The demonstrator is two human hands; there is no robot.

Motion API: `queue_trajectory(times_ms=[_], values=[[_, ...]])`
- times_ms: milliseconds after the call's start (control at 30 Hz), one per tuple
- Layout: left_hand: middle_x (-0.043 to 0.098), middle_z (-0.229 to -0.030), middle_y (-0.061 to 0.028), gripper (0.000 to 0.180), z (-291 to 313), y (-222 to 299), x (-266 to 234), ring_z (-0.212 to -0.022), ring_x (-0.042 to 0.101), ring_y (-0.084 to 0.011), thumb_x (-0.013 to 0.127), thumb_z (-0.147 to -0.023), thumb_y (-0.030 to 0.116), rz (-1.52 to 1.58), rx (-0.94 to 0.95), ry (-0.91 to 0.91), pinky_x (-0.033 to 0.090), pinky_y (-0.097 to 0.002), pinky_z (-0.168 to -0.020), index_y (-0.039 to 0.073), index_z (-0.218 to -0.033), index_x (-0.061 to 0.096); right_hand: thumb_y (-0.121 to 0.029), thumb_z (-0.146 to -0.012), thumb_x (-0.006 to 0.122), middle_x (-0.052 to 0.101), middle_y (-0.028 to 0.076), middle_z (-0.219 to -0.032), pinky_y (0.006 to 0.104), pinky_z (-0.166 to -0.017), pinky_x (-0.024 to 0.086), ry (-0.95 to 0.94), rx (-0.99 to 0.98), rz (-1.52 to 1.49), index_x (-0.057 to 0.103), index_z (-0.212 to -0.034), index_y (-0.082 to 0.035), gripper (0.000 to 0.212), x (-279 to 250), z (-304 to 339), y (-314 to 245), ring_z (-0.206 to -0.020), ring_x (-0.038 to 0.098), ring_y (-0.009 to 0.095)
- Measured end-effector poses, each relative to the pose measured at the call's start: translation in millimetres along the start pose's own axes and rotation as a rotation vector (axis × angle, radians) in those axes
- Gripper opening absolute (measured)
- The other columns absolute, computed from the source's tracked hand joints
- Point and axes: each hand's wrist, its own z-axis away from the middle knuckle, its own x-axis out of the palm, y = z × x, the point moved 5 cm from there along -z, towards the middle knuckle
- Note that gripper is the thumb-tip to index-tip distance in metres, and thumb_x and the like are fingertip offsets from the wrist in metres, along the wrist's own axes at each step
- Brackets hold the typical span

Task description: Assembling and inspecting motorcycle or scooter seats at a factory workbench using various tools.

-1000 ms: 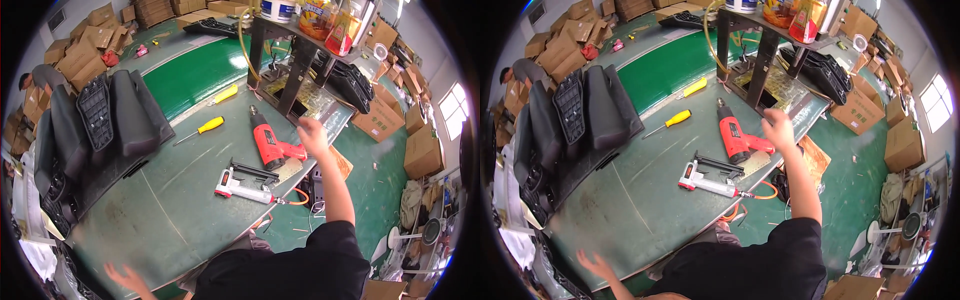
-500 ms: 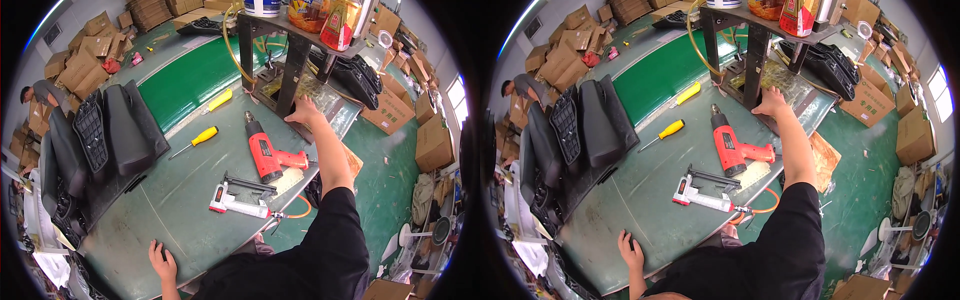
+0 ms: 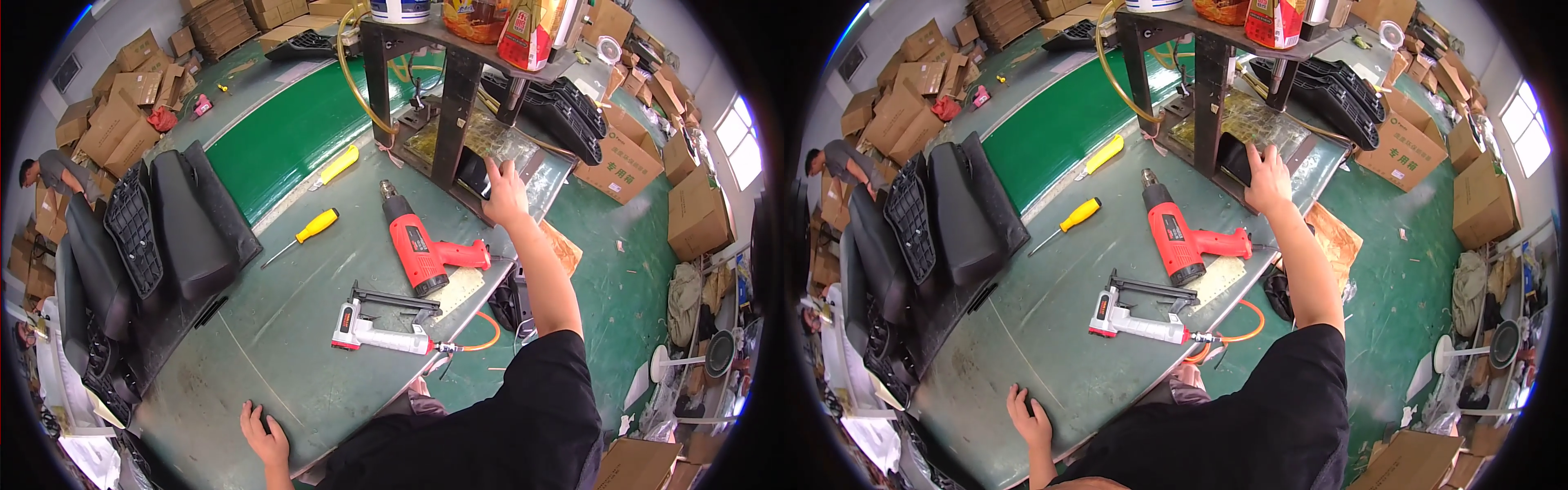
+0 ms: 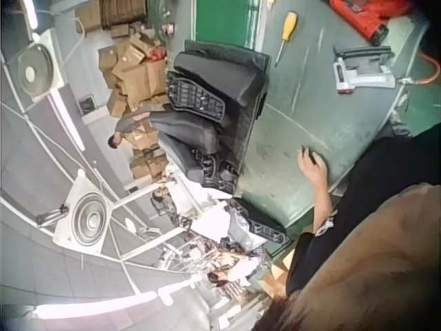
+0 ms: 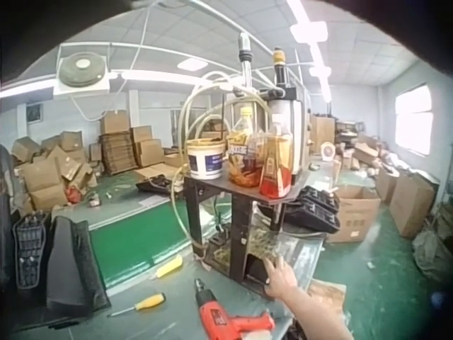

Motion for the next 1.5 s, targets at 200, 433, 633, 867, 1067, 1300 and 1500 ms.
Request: queue_trajectory(times_ms=[200,433,633,867,1067,1300,1500], values=[[0.057,-0.142,-0.0230,0.031,1.7,2.4,-2.2,-0.133,0.052,-0.0433,0.060,-0.090,0.002,-0.011,-0.015,0.011,0.041,-0.0503,-0.113,-0.002,-0.120,0.062,-0.009,-0.065,0.077,0.049,0.021,-0.122,0.0489,-0.096,0.054,0.032,0.018,-0.037,0.045,-0.149,-0.013,0.090,-12.2,10.7,-9.8,-0.112,0.059,0.043],[0.058,-0.141,-0.0218,0.031,-4.4,3.3,-8.6,-0.132,0.053,-0.0422,0.064,-0.087,0.002,-0.009,-0.017,0.030,0.042,-0.0489,-0.113,-0.001,-0.118,0.064,-0.017,-0.057,0.080,0.049,0.025,-0.126,0.0483,-0.101,0.054,-0.113,0.120,-0.222,0.044,-0.151,-0.014,0.102,-10.7,-1.0,-6.8,-0.113,0.060,0.048],[0.059,-0.139,-0.0218,0.030,-6.4,2.4,-13.2,-0.132,0.054,-0.0427,0.065,-0.085,0.004,0.013,-0.043,0.038,0.042,-0.0507,-0.111,-0.001,-0.115,0.065,-0.022,-0.053,0.084,0.050,0.025,-0.129,0.0483,-0.101,0.054,-0.271,0.124,-0.219,0.047,-0.151,-0.017,0.105,-1.8,-23.8,4.8,-0.115,0.061,0.047],[0.060,-0.138,-0.0221,0.030,-4.7,1.9,-9.3,-0.131,0.055,-0.0428,0.064,-0.085,0.003,0.019,-0.032,0.046,0.042,-0.0515,-0.110,-0.001,-0.114,0.065,-0.026,-0.054,0.088,0.047,0.031,-0.140,0.0464,-0.111,0.048,-0.365,0.204,-0.282,0.044,-0.155,-0.017,0.110,15.9,-47.8,23.1,-0.127,0.055,0.049],[0.060,-0.137,-0.0213,0.030,-6.7,2.1,-12.0,-0.131,0.055,-0.0419,0.066,-0.084,0.004,0.017,-0.041,0.059,0.043,-0.0513,-0.110,0.000,-0.114,0.066,-0.025,-0.052,0.090,0.046,0.030,-0.140,0.0481,-0.111,0.049,-0.415,0.194,-0.276,0.043,-0.156,-0.019,0.114,28.6,-49.0,18.9,-0.128,0.054,0.049],[0.061,-0.137,-0.0182,0.031,-9.8,-3.5,-18.1,-0.131,0.056,-0.0395,0.069,-0.081,0.005,0.012,-0.070,0.077,0.044,-0.0513,-0.110,0.003,-0.112,0.067,-0.029,-0.052,0.090,0.052,0.030,-0.132,0.0483,-0.110,0.047,-0.405,0.140,-0.213,0.047,-0.152,-0.019,0.109,45.9,-56.3,22.4,-0.126,0.054,0.048],[0.062,-0.134,-0.0166,0.031,-9.3,-4.0,-20.0,-0.130,0.057,-0.0379,0.071,-0.081,0.009,0.033,-0.047,0.084,0.044,-0.0518,-0.110,0.004,-0.112,0.068,-0.023,-0.051,0.088,0.054,0.029,-0.132,0.0486,-0.108,0.049,-0.382,0.116,-0.137,0.048,-0.152,-0.018,0.109,53.5,-65.5,21.5,-0.123,0.057,0.048]])
